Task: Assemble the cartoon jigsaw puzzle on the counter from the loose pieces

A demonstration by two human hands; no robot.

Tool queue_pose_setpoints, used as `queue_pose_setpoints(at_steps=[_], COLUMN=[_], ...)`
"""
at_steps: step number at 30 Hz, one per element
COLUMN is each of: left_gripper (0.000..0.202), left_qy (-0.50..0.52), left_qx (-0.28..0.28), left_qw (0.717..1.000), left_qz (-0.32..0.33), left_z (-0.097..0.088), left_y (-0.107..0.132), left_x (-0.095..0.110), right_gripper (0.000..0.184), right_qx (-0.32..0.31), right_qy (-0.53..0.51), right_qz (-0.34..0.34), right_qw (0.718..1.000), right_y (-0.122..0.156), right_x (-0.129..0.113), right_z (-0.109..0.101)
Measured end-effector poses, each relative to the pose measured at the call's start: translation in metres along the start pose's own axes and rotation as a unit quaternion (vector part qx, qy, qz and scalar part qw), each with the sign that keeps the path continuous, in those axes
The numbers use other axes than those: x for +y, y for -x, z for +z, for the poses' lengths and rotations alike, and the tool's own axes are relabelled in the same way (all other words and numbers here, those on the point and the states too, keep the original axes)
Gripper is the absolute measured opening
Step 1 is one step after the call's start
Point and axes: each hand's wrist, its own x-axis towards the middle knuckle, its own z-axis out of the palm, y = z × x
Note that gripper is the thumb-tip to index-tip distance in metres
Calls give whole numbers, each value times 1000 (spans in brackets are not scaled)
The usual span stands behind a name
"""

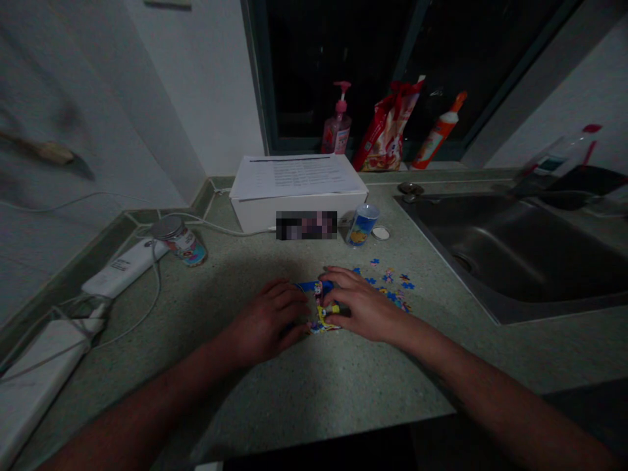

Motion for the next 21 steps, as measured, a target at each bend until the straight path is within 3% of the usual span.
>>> queue_pose_setpoints(at_steps=[21], left_gripper=[33], left_qy=[-19], left_qx=[-83], left_qw=[996], left_qz=[13], left_z=[5], left_y=[1], left_x=[3], right_gripper=[14], right_qx=[-4], right_qy=[4], right_qz=[-15], right_qw=[1000], right_y=[-1], right_x=[-4], right_z=[-5])
